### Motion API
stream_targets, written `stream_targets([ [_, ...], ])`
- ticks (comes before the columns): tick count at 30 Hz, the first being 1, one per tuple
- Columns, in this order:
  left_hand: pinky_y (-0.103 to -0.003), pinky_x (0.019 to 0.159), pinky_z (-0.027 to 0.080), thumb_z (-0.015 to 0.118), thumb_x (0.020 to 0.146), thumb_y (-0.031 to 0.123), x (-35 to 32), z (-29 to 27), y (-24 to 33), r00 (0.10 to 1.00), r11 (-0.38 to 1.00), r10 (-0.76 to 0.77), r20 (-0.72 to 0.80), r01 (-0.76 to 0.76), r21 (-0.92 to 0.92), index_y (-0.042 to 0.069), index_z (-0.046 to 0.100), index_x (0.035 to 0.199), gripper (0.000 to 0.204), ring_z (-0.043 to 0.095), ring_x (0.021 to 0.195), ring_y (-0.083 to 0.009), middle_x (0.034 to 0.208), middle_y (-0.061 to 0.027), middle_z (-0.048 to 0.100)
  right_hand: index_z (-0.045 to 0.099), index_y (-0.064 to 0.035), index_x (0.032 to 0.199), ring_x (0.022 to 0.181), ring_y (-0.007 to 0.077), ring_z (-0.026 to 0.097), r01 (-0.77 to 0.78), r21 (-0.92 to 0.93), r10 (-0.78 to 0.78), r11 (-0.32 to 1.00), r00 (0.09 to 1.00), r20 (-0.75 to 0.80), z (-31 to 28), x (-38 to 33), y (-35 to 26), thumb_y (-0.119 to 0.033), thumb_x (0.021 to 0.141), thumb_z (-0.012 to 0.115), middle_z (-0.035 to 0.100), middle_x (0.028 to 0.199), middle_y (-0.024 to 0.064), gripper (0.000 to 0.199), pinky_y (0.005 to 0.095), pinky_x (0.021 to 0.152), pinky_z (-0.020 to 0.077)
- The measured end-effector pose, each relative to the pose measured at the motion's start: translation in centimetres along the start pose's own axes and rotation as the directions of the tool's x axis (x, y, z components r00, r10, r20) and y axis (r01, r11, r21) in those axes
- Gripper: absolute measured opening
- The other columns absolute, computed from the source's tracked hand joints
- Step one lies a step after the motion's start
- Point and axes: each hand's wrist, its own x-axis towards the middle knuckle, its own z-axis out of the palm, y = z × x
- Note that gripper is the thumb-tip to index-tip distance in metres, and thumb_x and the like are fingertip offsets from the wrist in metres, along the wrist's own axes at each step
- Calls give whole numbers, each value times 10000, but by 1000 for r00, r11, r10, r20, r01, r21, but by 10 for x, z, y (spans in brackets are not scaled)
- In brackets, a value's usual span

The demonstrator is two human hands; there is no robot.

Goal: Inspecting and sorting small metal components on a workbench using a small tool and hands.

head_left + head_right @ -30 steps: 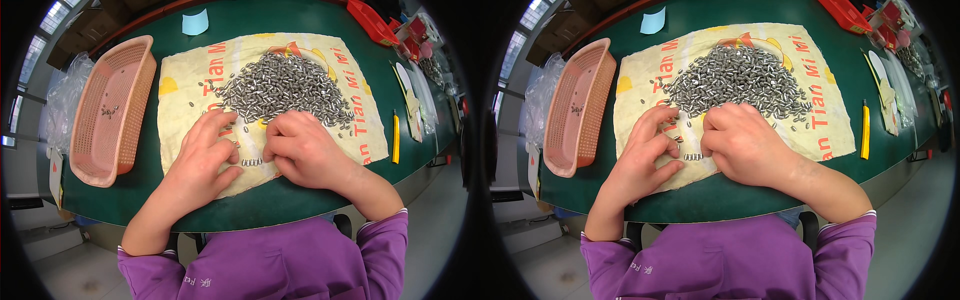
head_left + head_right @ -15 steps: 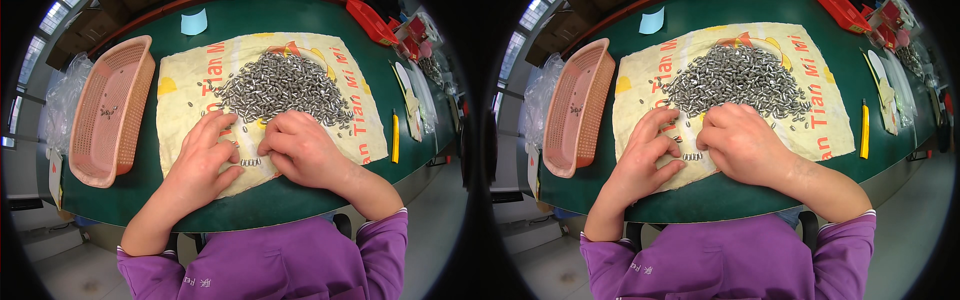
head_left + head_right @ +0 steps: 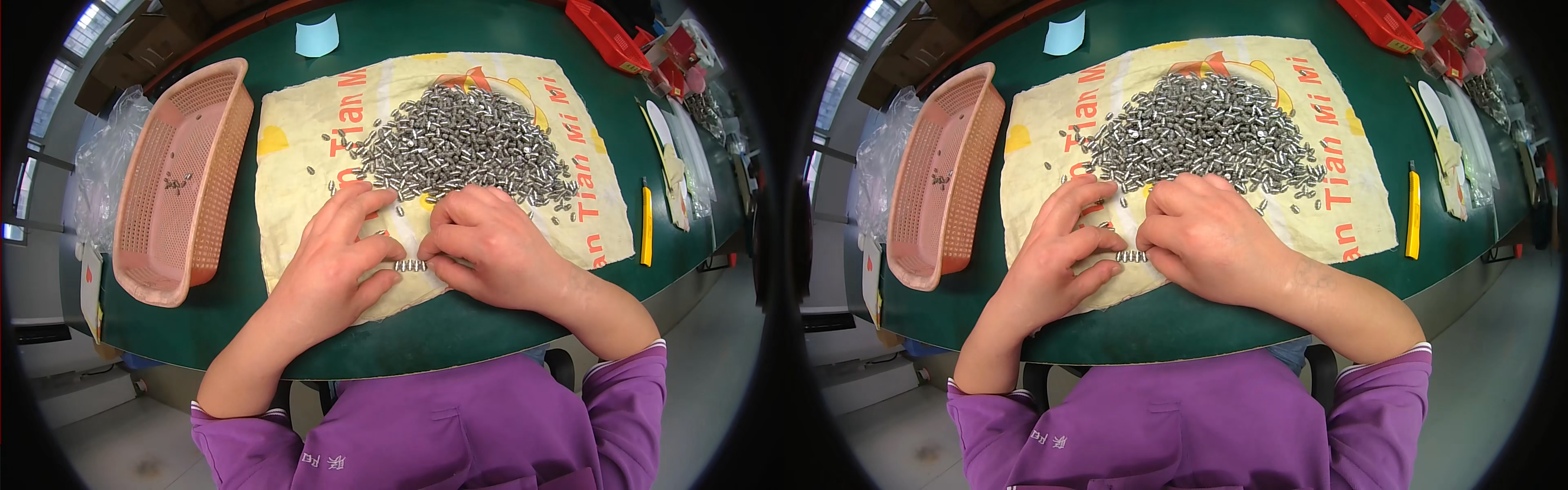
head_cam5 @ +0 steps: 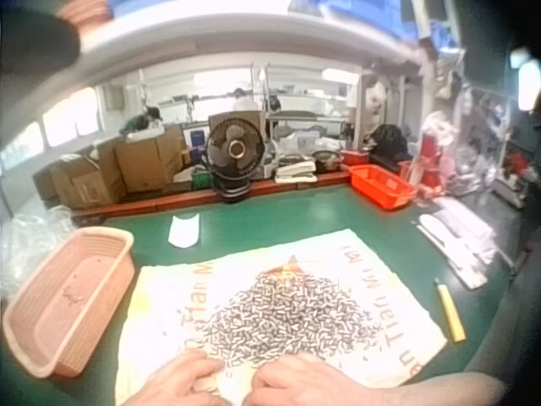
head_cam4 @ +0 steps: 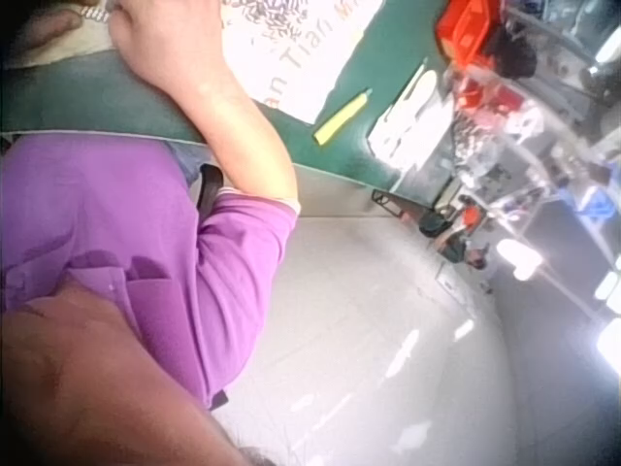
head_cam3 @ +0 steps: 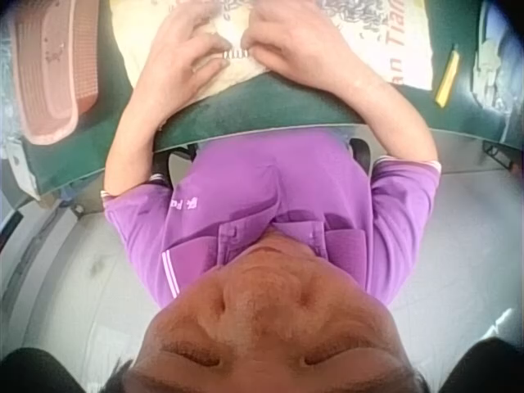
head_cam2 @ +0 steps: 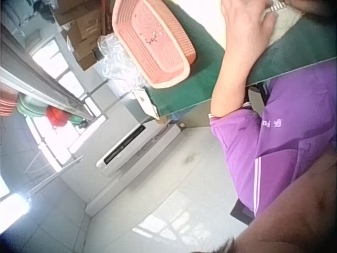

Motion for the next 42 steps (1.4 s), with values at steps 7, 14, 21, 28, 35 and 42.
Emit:
stream_targets([
  [7,-467,1093,484,839,720,5,0,-7,5,997,993,-68,-32,64,-95,32,621,873,268,455,1403,-391,1431,-166,531,747,-147,912,917,230,604,105,-19,-104,994,993,51,-11,4,0,-83,747,801,599,937,7,185,381,808,451],
  [14,-508,1094,419,838,732,59,-2,-11,6,997,997,-78,-23,78,7,58,605,811,245,450,1402,-421,1408,-177,554,769,-160,960,900,209,579,221,-28,-218,975,973,71,-10,4,2,-137,778,768,568,907,-2,183,382,788,444],
  [21,-499,1108,408,840,727,63,-2,-13,6,995,995,-100,-19,100,17,57,621,814,237,441,1415,-409,1413,-175,554,784,-180,1097,919,203,595,191,-20,-187,981,975,118,-7,2,1,-85,741,790,588,937,-6,368,379,807,437],
  [28,-501,1106,411,845,726,70,-3,-12,7,995,994,-100,-18,101,34,55,636,828,234,440,1417,-406,1417,-175,553,766,-169,1131,907,213,609,152,-19,-150,988,987,50,-3,4,-3,-74,767,772,612,943,7,377,365,797,459],
  [35,-502,1109,411,843,736,73,-2,-11,8,996,996,-90,-5,90,28,55,645,850,229,442,1415,-409,1422,-173,552,717,-134,972,902,242,591,74,-63,-79,995,995,-64,-3,4,3,-120,822,731,588,917,23,151,389,813,464],
  [42,-511,1108,411,842,742,74,-2,-9,8,997,997,-80,4,79,18,59,653,877,234,437,1418,-418,1433,-169,546,719,-131,909,886,246,618,74,-103,-73,992,997,11,-9,3,4,-102,789,781,617,915,29,139,388,788,471],
])
